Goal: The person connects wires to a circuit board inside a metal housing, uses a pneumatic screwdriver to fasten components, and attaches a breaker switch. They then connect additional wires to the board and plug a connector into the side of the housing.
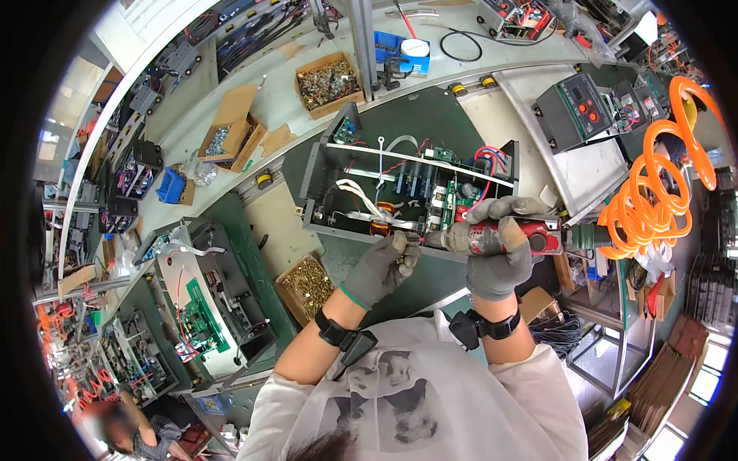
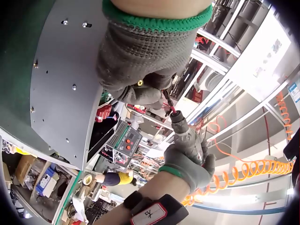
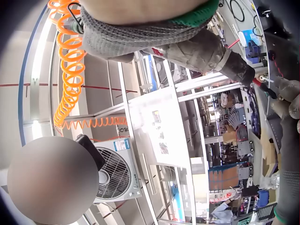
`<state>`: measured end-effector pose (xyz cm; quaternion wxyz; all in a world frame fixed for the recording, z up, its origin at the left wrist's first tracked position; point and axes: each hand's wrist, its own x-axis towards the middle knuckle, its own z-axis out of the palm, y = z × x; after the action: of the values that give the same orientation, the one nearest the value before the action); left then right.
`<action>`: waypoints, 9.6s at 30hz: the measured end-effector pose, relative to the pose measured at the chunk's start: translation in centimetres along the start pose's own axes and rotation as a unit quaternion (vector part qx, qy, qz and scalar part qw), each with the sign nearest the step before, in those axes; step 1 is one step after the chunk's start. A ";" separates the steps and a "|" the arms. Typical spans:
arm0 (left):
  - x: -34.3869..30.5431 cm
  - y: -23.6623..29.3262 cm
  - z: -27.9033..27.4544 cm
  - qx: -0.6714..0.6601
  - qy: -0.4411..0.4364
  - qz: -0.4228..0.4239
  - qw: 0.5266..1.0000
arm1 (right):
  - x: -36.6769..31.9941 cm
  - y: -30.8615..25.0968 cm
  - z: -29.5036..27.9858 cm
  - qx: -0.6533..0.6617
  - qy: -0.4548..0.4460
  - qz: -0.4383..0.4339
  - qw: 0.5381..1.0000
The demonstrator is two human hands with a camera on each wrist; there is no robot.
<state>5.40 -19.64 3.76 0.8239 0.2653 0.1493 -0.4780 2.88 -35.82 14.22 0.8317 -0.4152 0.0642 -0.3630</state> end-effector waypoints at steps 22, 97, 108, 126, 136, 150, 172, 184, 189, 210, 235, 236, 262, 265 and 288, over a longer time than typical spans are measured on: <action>-2.2 2.2 4.6 -0.033 0.019 -0.072 0.997 | 0.0 -1.0 -1.5 0.048 -0.013 0.007 0.999; 7.6 13.5 2.7 0.580 -0.010 -0.013 0.815 | 5.2 -0.8 -14.8 0.010 0.171 0.435 0.884; 11.3 9.8 4.0 0.739 0.151 -0.039 0.655 | 5.1 -0.7 -14.8 -0.041 0.158 0.425 0.890; 11.0 7.0 1.0 0.918 -0.006 0.164 0.362 | 4.9 -0.7 -15.2 -0.013 0.126 0.432 0.893; 7.8 9.7 1.8 0.911 -0.017 0.186 0.369 | 4.7 -0.7 -15.2 -0.045 0.126 0.423 0.896; 10.1 7.5 0.4 0.928 -0.031 0.152 0.340 | 4.6 -0.8 -15.9 0.005 0.164 0.409 0.898; 11.0 7.0 0.3 0.906 0.038 0.089 0.411 | 10.9 -0.1 -7.8 -0.004 -0.005 0.236 0.972; 10.0 6.5 1.0 0.926 0.036 0.097 0.364 | 11.9 8.5 -5.1 -0.072 -0.080 0.158 0.982; 9.7 6.1 0.7 0.915 0.052 0.159 0.366 | 11.5 9.2 -4.9 -0.075 -0.086 0.199 0.973; 10.7 6.4 0.6 0.888 0.092 0.142 0.428 | 9.6 8.6 -1.8 -0.160 -0.259 0.198 0.932; 13.1 5.6 -6.3 0.895 0.058 0.293 0.331 | 6.4 9.3 -0.9 -0.307 -0.266 0.082 0.910; 13.8 5.5 -6.7 0.741 0.031 0.309 0.596 | 6.2 9.2 -1.1 -0.328 -0.281 0.049 0.901; 10.6 5.7 -4.7 0.877 0.069 0.285 0.380 | 4.5 9.7 -1.9 -0.286 -0.247 0.072 0.923; 9.8 5.8 -3.3 0.873 0.077 0.289 0.384 | 4.4 10.1 -1.8 -0.270 -0.246 0.069 0.928; 6.8 5.4 -1.7 0.895 0.086 0.299 0.320 | 5.4 2.5 -4.1 -0.038 -0.042 0.134 0.989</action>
<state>13.49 -21.30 0.60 0.1563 0.9078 -0.3889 -0.0176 6.55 -41.05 10.83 0.8583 -0.4491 0.0985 -0.2279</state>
